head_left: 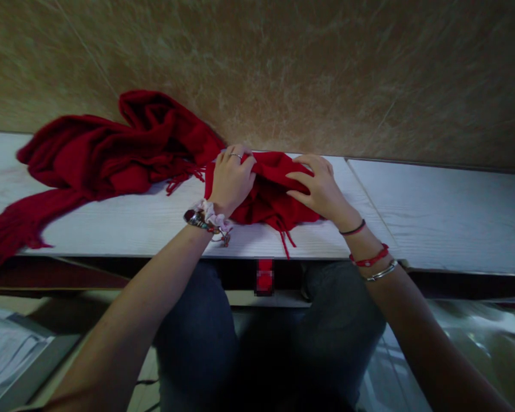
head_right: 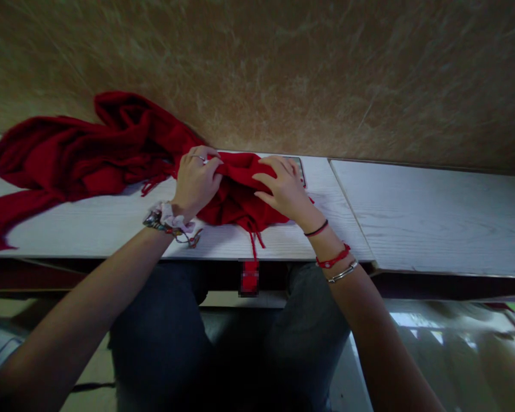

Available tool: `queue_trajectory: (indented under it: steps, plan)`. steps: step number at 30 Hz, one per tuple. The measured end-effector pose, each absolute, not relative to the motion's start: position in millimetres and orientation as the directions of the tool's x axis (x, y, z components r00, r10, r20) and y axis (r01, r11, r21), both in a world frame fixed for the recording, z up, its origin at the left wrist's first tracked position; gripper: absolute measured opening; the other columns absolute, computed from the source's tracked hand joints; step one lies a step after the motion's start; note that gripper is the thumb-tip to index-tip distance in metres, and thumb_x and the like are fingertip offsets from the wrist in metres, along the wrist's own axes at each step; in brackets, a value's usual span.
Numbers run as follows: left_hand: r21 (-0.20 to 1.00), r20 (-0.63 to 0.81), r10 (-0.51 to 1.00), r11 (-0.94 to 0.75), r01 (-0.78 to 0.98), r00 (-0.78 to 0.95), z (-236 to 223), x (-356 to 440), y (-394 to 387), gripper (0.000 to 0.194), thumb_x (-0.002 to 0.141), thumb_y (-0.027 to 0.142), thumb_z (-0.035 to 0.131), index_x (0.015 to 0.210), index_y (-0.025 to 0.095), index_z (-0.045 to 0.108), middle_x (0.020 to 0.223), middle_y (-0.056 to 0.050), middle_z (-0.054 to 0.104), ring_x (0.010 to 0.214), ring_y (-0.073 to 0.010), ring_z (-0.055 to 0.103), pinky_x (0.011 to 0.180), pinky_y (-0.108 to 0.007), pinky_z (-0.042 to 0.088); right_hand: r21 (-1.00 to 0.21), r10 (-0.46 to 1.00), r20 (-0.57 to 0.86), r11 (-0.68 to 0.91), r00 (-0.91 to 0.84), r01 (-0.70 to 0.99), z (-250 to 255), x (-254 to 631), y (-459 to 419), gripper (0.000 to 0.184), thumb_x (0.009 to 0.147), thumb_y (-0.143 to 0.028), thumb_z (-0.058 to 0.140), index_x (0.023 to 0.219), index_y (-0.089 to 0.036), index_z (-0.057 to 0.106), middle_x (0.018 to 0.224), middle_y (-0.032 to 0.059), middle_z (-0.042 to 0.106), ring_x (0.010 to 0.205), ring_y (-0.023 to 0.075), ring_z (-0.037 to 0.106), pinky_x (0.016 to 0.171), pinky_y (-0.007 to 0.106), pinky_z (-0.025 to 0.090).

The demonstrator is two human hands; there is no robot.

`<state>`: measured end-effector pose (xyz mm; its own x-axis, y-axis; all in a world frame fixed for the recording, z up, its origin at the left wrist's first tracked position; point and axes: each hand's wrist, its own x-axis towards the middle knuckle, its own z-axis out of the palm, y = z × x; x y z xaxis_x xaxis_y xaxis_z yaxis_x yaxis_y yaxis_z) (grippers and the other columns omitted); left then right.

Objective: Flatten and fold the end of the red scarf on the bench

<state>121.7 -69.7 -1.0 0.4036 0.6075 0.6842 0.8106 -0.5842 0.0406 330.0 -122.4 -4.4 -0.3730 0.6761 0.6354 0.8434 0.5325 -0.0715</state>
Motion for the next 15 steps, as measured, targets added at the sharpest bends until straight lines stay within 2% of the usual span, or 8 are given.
queue_trajectory:
  steps: [2, 4, 9, 12, 15]
  plan:
    - [0.032, 0.687, 0.604, -0.582, 0.813, 0.405, -2, 122, -69, 0.022, 0.082, 0.018, 0.044, 0.095, 0.021, 0.061, 0.11, -0.01, 0.058, 0.109, -0.0292, 0.049, 0.088, -0.046, 0.04, -0.087, 0.662, 0.664, 0.531, -0.348, 0.843, -4, 326, -123, 0.013, 0.079, -0.024, 0.057, 0.091, -0.025, 0.063, 0.116, 0.006, 0.055, 0.114, 0.0274, 0.046, 0.095, 0.051, 0.033]
    - [0.027, 0.688, 0.6, -0.582, 0.813, 0.407, -2, 123, -69, 0.021, 0.082, 0.018, 0.044, 0.094, 0.021, 0.061, 0.109, -0.01, 0.058, 0.109, -0.0293, 0.049, 0.087, -0.046, 0.04, -0.14, 0.639, 0.718, 0.519, -0.274, 0.843, -4, 324, -122, 0.009, 0.082, -0.025, 0.054, 0.085, -0.024, 0.063, 0.108, 0.0056, 0.058, 0.107, 0.0252, 0.05, 0.092, 0.048, 0.037]
    - [0.063, 0.677, 0.628, -0.568, 0.82, 0.383, 1, 120, -69, 0.019, 0.083, 0.02, 0.045, 0.095, 0.022, 0.059, 0.112, -0.009, 0.056, 0.111, -0.029, 0.048, 0.089, -0.046, 0.039, -0.308, 0.534, 0.845, 0.449, 0.025, 0.838, -7, 338, -111, 0.015, 0.085, -0.029, 0.049, 0.078, -0.021, 0.06, 0.091, 0.0057, 0.059, 0.09, 0.0201, 0.055, 0.083, 0.039, 0.044]
    - [0.104, 0.647, 0.68, -0.527, 0.843, 0.345, 4, 117, -70, 0.019, 0.083, 0.019, 0.046, 0.096, 0.023, 0.059, 0.115, -0.009, 0.055, 0.114, -0.0288, 0.045, 0.091, -0.044, 0.037, -0.418, 0.484, 0.85, 0.377, 0.209, 0.826, -15, 358, -96, 0.018, 0.086, -0.03, 0.045, 0.077, -0.02, 0.057, 0.083, 0.0042, 0.058, 0.083, 0.018, 0.054, 0.08, 0.038, 0.045]
    - [0.109, 0.628, 0.693, -0.527, 0.843, 0.352, 6, 118, -72, 0.018, 0.083, 0.019, 0.047, 0.096, 0.022, 0.059, 0.117, -0.009, 0.054, 0.115, -0.0285, 0.044, 0.093, -0.044, 0.037, -0.453, 0.5, 0.825, 0.305, 0.263, 0.838, -24, 374, -85, 0.016, 0.084, -0.026, 0.045, 0.078, -0.02, 0.058, 0.081, 0.0044, 0.056, 0.081, 0.0182, 0.053, 0.08, 0.04, 0.045]
